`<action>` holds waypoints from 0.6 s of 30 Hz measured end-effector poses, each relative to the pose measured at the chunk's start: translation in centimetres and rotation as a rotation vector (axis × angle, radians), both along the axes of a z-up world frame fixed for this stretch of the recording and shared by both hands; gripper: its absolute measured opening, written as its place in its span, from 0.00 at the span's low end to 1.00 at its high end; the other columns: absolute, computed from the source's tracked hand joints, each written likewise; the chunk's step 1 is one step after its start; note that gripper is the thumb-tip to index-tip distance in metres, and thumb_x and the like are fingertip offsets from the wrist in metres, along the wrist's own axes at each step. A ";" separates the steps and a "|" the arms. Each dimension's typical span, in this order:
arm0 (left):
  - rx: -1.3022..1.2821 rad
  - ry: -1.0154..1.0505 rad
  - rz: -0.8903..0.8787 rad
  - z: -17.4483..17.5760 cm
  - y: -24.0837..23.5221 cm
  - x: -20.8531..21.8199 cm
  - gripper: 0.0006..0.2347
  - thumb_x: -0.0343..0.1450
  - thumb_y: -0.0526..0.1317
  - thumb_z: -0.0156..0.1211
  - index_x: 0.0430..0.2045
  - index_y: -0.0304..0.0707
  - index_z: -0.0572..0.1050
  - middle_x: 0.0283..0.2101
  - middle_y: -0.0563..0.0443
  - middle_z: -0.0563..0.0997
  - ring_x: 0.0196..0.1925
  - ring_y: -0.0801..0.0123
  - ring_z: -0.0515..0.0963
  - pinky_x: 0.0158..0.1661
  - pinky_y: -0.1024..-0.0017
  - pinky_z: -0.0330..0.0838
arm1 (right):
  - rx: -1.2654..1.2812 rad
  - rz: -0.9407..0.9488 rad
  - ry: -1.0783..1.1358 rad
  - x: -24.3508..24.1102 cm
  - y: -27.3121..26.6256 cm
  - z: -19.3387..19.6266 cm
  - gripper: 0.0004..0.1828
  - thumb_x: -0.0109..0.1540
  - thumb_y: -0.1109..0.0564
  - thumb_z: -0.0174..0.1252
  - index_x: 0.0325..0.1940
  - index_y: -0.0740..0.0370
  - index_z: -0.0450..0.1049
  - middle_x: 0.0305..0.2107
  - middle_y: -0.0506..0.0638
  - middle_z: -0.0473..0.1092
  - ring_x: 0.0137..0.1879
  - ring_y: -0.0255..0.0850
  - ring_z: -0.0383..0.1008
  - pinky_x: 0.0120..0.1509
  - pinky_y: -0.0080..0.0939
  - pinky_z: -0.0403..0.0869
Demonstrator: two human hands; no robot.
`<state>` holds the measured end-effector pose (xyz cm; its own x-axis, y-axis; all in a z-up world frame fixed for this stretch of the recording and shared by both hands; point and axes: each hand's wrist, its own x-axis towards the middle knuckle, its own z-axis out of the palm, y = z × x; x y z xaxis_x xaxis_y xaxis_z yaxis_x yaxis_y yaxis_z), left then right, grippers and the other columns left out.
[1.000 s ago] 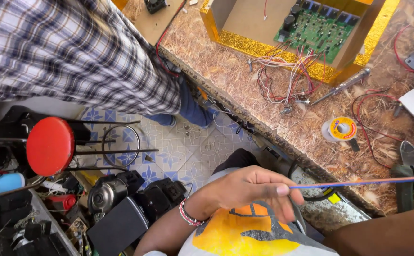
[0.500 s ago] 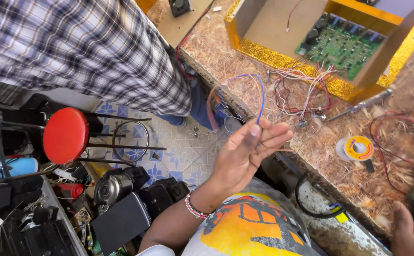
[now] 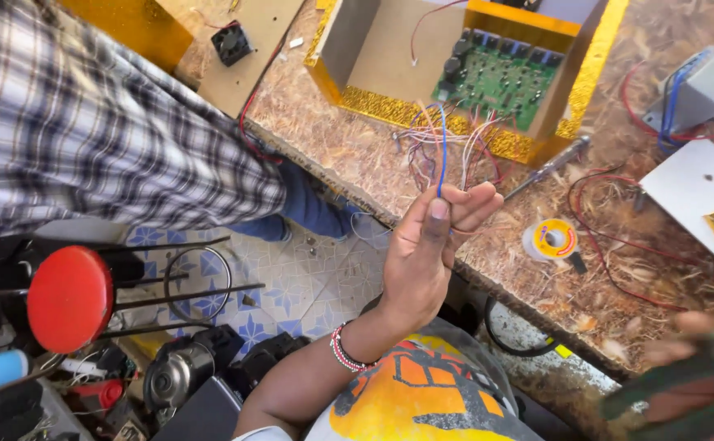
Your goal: The person uses pliers to strip insulation from several colored wires and places the stripped ends into a box. They repeatedly reach into a container of scrap wire, select individual wires, strip them, and deposit them into the box.
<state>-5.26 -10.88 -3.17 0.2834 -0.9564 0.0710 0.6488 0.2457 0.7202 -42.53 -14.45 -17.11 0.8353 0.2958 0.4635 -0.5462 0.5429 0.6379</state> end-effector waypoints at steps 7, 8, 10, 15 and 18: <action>-0.009 0.236 -0.082 -0.7 -1.0 -1.0 0.12 0.82 0.44 0.51 0.52 0.34 0.70 0.64 0.35 0.73 0.68 0.48 0.72 0.74 0.61 0.61 | -1.240 -1.338 0.689 17.8 9.8 10.5 0.41 0.68 0.54 0.73 0.73 0.62 0.51 0.47 0.74 0.65 0.37 0.53 0.72 0.32 0.40 0.68; -0.010 0.232 -0.075 -0.7 -1.1 -1.0 0.12 0.82 0.44 0.51 0.52 0.34 0.70 0.64 0.35 0.73 0.68 0.48 0.72 0.74 0.61 0.61 | -1.238 -1.335 0.682 18.3 9.8 11.2 0.41 0.68 0.54 0.73 0.73 0.62 0.51 0.47 0.74 0.65 0.37 0.53 0.72 0.32 0.40 0.68; 0.007 0.226 -0.103 -0.8 -0.9 -1.2 0.12 0.82 0.44 0.50 0.52 0.35 0.70 0.65 0.36 0.73 0.70 0.49 0.71 0.74 0.63 0.60 | -2.034 -1.192 1.280 19.2 10.3 12.7 0.18 0.59 0.60 0.61 0.49 0.65 0.63 0.43 0.64 0.83 0.38 0.44 0.84 0.49 0.43 0.82; 0.032 0.242 -0.138 -0.3 -0.2 -2.0 0.10 0.81 0.45 0.51 0.49 0.38 0.71 0.64 0.35 0.73 0.68 0.48 0.72 0.73 0.60 0.61 | -3.135 -1.325 1.610 21.2 7.3 7.5 0.16 0.57 0.55 0.70 0.34 0.68 0.72 0.47 0.66 0.73 0.50 0.54 0.76 0.55 0.48 0.74; 0.045 0.256 -0.150 0.0 0.0 -2.1 0.11 0.81 0.45 0.53 0.49 0.37 0.70 0.62 0.36 0.75 0.68 0.47 0.73 0.73 0.59 0.63 | -3.124 -1.435 1.694 22.0 6.3 7.9 0.13 0.58 0.60 0.71 0.35 0.73 0.75 0.46 0.65 0.72 0.51 0.56 0.73 0.58 0.51 0.73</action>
